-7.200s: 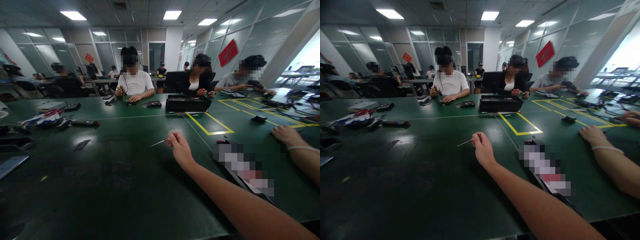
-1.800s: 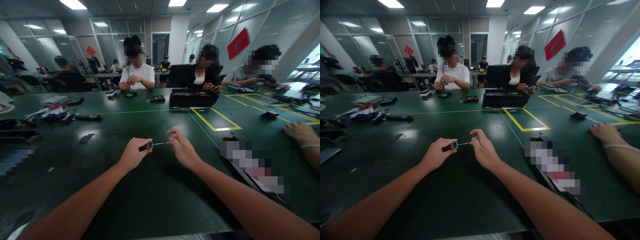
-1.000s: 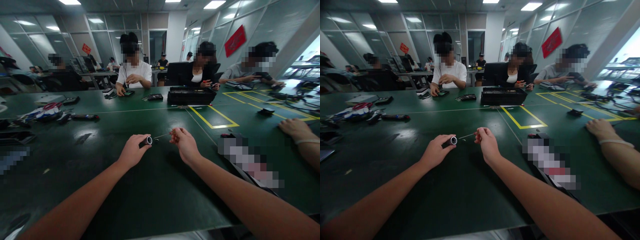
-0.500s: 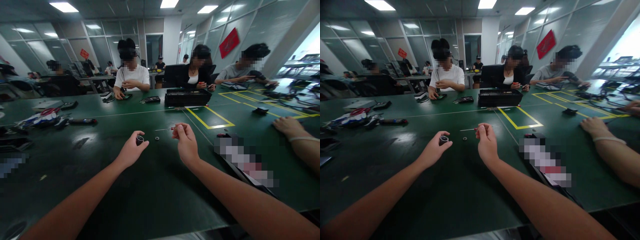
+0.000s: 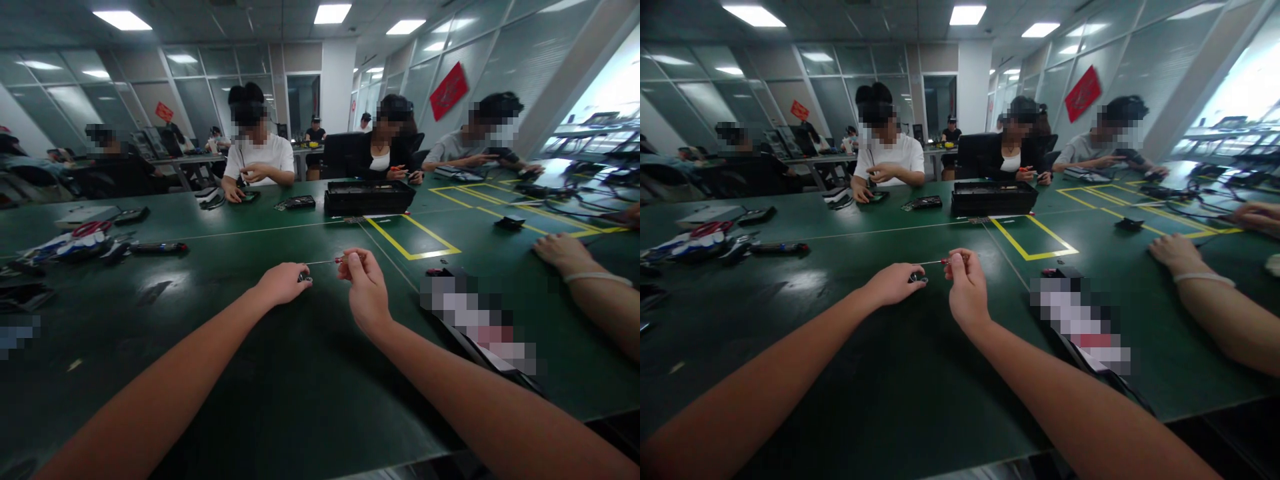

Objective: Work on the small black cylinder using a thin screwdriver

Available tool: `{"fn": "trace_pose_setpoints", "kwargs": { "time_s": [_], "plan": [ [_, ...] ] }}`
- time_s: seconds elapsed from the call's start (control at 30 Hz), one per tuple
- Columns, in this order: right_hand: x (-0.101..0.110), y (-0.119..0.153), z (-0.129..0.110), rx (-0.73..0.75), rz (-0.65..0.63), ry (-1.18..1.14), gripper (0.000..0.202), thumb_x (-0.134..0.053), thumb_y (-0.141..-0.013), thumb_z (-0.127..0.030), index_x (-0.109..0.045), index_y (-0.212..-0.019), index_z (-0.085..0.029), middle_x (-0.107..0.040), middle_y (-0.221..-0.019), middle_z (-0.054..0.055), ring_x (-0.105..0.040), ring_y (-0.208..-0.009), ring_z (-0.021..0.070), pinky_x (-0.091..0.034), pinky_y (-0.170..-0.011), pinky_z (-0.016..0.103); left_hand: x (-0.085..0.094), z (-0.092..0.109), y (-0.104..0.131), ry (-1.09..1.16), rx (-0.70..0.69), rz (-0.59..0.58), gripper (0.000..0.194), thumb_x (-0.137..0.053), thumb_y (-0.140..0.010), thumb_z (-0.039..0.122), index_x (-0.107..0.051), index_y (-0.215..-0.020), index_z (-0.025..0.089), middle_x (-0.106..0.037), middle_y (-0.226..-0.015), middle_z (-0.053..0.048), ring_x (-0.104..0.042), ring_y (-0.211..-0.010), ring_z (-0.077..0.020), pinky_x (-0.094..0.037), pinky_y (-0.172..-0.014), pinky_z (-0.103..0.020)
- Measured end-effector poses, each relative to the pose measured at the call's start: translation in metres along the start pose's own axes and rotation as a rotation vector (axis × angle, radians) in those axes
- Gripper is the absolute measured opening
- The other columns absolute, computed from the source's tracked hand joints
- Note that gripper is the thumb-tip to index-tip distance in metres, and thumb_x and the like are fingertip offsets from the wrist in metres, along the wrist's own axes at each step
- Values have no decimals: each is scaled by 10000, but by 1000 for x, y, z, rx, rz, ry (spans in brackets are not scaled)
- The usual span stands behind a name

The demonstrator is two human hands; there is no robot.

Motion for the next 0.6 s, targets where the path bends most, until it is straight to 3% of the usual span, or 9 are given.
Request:
{"fn": "trace_pose_setpoints", "kwargs": {
  "time_s": [0.13, 0.3, 0.5, 0.6],
  "plan": [
    [-1, 0, -2, -7, -5, -18, 216, -489, -973, -429, -589, -1030, -247, -629, -900, 18, -597, -802, 170, -497, -755, 340, -11, 0, -10, -42, -2, -64, 272, -608, -879, 408, -709, -1080, 256, -706, -1079, -87, -652, -954, -285, -497, -776, -349],
    [-3, -1, -4, -15, -5, -33, 213, -505, -961, -428, -598, -998, -239, -623, -861, 12, -588, -771, 167, -489, -734, 336, -14, -7, -9, -22, 25, -59, 289, -577, -891, 434, -701, -1026, 211, -708, -986, -88, -651, -860, -252, -478, -728, -321],
    [-3, -1, -5, -7, -2, -47, 210, -515, -957, -425, -613, -985, -242, -618, -831, 4, -578, -747, 165, -480, -724, 341, -5, -37, -1, 95, 71, -34, 349, -551, -901, 465, -702, -1026, 177, -710, -1068, -113, -654, -943, -252, -469, -785, -337],
    [-3, -2, -3, -14, -17, -51, 208, -522, -956, -426, -622, -979, -246, -618, -822, 1, -577, -737, 165, -482, -713, 343, 5, -60, 9, 279, 158, -42, 355, -540, -879, 469, -697, -1001, 175, -714, -1038, -108, -646, -820, -229, -469, -710, -336]
  ]
}}
Point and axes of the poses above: each hand's wrist, its own y-axis away from the middle knuckle, its own x-axis out of the back of the hand, z = x × y, the point moved 8 cm from there along -y, towards the middle knuckle
